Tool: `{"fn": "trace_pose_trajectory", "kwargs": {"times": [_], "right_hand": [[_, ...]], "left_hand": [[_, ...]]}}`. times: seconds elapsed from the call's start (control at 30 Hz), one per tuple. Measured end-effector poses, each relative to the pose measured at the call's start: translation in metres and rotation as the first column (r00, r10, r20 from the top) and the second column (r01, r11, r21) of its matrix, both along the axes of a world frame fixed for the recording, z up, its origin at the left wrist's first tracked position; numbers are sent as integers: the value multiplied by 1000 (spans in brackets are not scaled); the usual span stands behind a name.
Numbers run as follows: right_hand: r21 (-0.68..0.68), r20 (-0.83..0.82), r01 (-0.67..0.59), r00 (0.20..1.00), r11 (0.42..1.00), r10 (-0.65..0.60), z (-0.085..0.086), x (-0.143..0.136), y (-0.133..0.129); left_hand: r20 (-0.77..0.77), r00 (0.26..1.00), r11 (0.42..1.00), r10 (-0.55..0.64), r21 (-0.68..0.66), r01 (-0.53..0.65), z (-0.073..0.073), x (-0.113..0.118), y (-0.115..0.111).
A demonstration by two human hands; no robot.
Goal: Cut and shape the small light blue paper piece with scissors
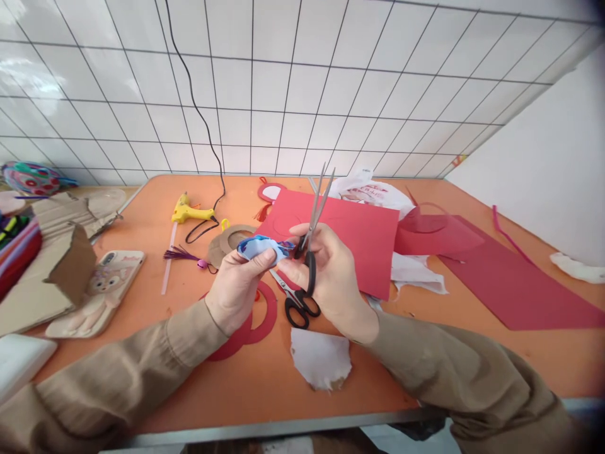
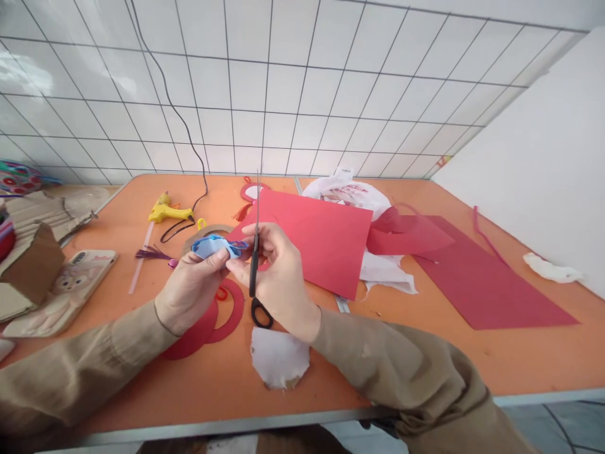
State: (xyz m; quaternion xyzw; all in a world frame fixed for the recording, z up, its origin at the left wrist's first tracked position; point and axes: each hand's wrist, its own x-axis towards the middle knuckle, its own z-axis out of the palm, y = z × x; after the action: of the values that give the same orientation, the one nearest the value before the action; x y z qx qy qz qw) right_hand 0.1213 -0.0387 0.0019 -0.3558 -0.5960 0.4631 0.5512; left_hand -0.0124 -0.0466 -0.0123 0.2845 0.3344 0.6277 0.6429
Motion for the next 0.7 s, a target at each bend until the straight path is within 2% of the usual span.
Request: {"fn": "trace_pose_trajectory", "kwargs": {"times": [0.2, 0.33, 0.57, 0.7], "right_hand": [[-124, -25, -7, 1000, 992, 4, -3, 1, 1], [-187, -73, -27, 997, 982, 13, -6, -1, 4], [-174, -54, -36, 998, 984, 26, -5, 0, 3], [-103, -17, -24, 1000, 994, 22, -5, 3, 3]], "left_hand": [[-45, 999, 1000, 8, 31, -6, 1, 2, -2], [-69, 998, 1000, 0, 1, 0, 1, 3, -4], [-59, 997, 998, -44, -42, 41, 0, 2, -6], [-54, 996, 995, -71, -72, 67, 1, 2, -7]]}}
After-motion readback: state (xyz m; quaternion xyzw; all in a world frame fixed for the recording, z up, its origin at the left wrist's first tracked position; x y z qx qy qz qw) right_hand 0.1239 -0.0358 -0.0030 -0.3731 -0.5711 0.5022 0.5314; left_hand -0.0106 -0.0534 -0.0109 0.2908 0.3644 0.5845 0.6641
